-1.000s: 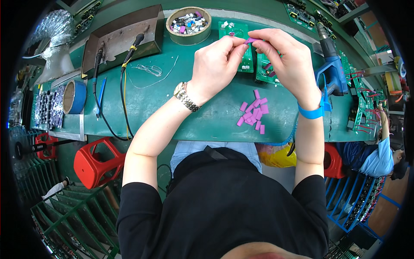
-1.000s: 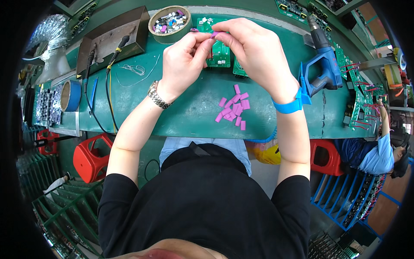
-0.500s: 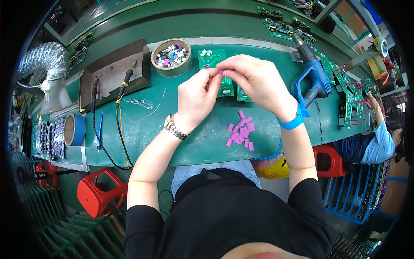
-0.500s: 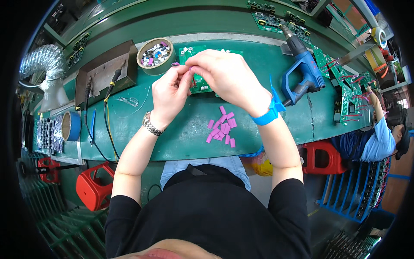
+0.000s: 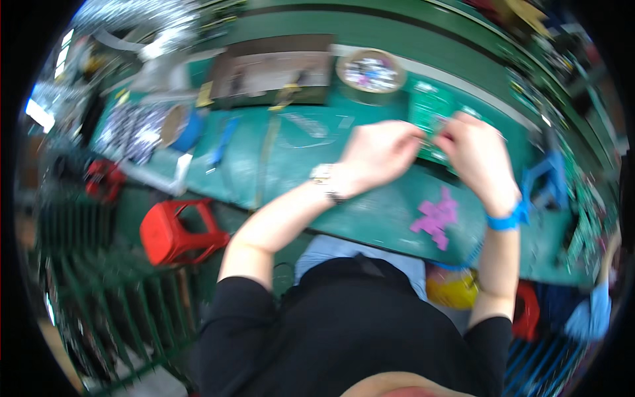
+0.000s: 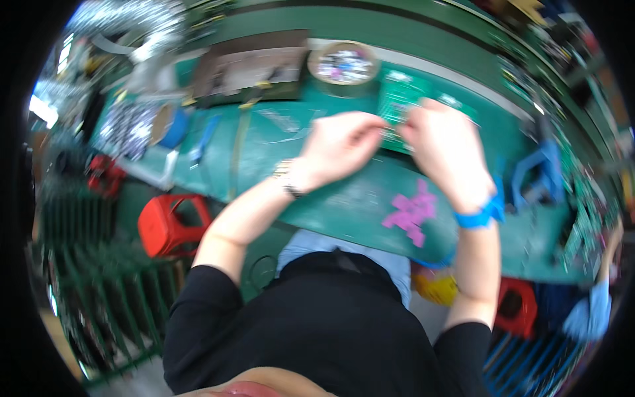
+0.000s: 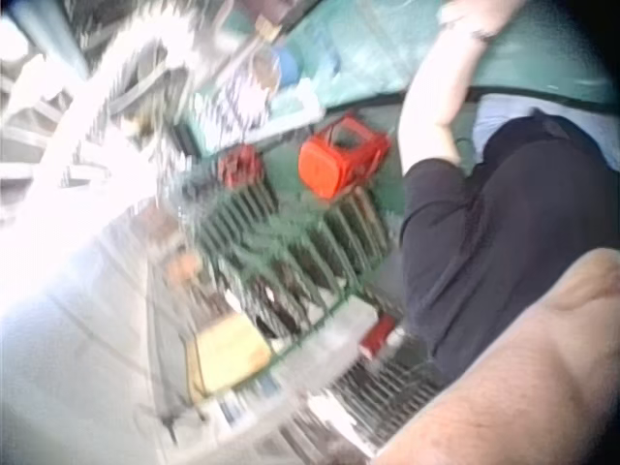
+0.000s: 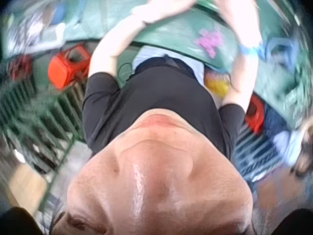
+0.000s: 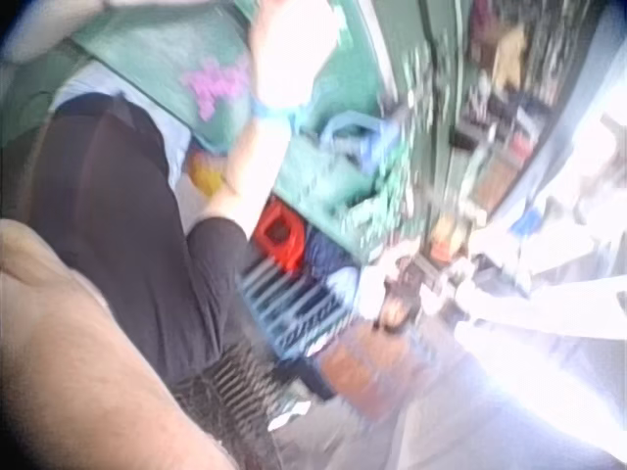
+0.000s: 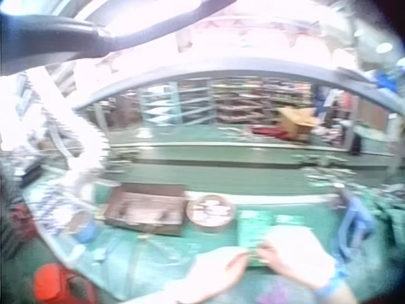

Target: The person applies pink heat-shrink tubing to wires on a green PCB, then uses a heat gun to shrink the tubing into place.

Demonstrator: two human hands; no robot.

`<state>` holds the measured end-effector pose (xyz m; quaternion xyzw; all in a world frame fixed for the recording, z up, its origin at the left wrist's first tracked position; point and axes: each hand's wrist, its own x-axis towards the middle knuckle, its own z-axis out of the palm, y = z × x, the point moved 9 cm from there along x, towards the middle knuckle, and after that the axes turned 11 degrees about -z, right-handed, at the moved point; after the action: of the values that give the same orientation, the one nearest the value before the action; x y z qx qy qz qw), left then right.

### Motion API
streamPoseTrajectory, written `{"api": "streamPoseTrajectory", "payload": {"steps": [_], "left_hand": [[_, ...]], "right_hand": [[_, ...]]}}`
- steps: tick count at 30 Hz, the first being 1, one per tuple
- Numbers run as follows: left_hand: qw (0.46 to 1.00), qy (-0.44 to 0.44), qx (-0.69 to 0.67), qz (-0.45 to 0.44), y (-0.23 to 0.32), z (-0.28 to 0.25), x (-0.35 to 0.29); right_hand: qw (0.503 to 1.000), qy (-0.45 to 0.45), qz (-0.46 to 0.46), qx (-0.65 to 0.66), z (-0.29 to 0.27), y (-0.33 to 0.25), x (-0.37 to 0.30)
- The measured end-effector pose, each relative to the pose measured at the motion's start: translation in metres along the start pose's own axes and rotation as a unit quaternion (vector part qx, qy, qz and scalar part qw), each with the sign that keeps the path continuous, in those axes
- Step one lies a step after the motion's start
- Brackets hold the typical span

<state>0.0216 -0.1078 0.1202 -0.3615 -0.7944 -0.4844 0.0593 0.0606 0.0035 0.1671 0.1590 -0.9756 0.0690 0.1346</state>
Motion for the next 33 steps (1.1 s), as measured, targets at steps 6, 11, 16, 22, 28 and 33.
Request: {"api": "streamPoseTrajectory", "payload": {"steps": [6, 11, 16, 22, 28, 33], "left_hand": [[1.0, 0.009, -0.016, -0.015, -0.012, 0.003, -0.014], [0.998, 0.035, -0.032, 0.028, 0.011, 0.012, -0.006], [0.997, 0.064, -0.045, 0.025, 0.002, 0.017, 0.004], [1.0, 0.005, 0.013, -0.008, -0.008, 0.039, 0.006], [0.996, -0.007, 0.086, 0.009, -0.006, 0.039, 0.002], [0.996, -0.001, 0.084, 0.005, -0.009, 0.039, 0.0]], "right_hand": [[0.989, 0.055, 0.049, 0.125, 0.01, -0.007, 0.0], [0.986, 0.125, 0.087, 0.069, -0.013, -0.014, -0.016], [0.976, 0.181, 0.07, 0.099, -0.038, -0.04, -0.047], [0.989, -0.055, 0.105, 0.086, 0.036, -0.026, -0.105], [0.99, -0.027, 0.103, 0.097, 0.056, -0.012, -0.114], [0.984, -0.005, 0.128, 0.121, 0.058, -0.006, -0.118]]}}
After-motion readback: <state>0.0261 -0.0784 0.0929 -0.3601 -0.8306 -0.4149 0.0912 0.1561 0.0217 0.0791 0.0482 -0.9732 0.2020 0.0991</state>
